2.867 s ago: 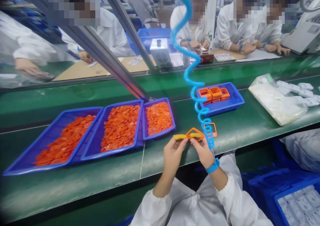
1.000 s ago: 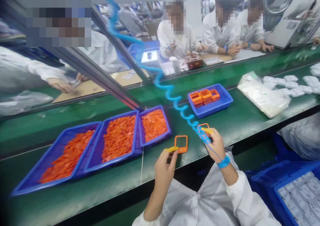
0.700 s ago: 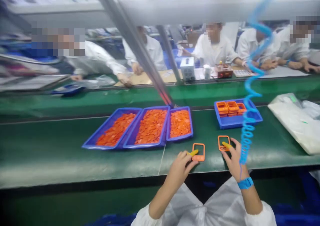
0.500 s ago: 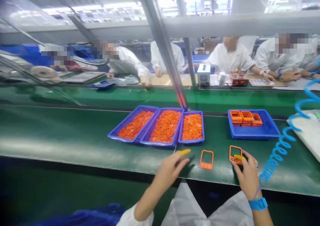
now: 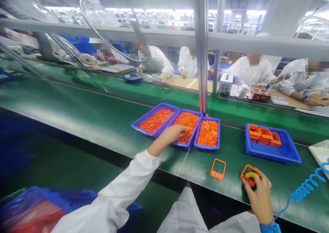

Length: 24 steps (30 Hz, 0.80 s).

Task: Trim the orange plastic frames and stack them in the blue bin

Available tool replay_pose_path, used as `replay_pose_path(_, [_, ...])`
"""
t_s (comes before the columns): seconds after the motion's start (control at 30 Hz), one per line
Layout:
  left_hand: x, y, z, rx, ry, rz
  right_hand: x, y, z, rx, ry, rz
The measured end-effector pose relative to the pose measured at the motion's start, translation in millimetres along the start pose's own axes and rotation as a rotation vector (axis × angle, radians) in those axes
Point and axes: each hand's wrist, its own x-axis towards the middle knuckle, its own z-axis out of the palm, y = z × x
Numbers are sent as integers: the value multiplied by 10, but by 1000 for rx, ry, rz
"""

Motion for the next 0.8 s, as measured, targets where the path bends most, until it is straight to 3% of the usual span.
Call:
replay_pose_path(0.33, [-18,-76,13,-60,15,-17,37,-95,-127,145,-42,83])
replay_pose_path(0.5, [-92,-135,22,-108,22,-14,-31,-161,-171,361,-60,267])
replay_pose_path(0.6, [-86,-125,16,-142,-17,40,-77,-298,-107,540,-44,363])
replay_pose_path(0.8, [19,-100,-6,-186,-62,117,-134,-566,96,772,5,404])
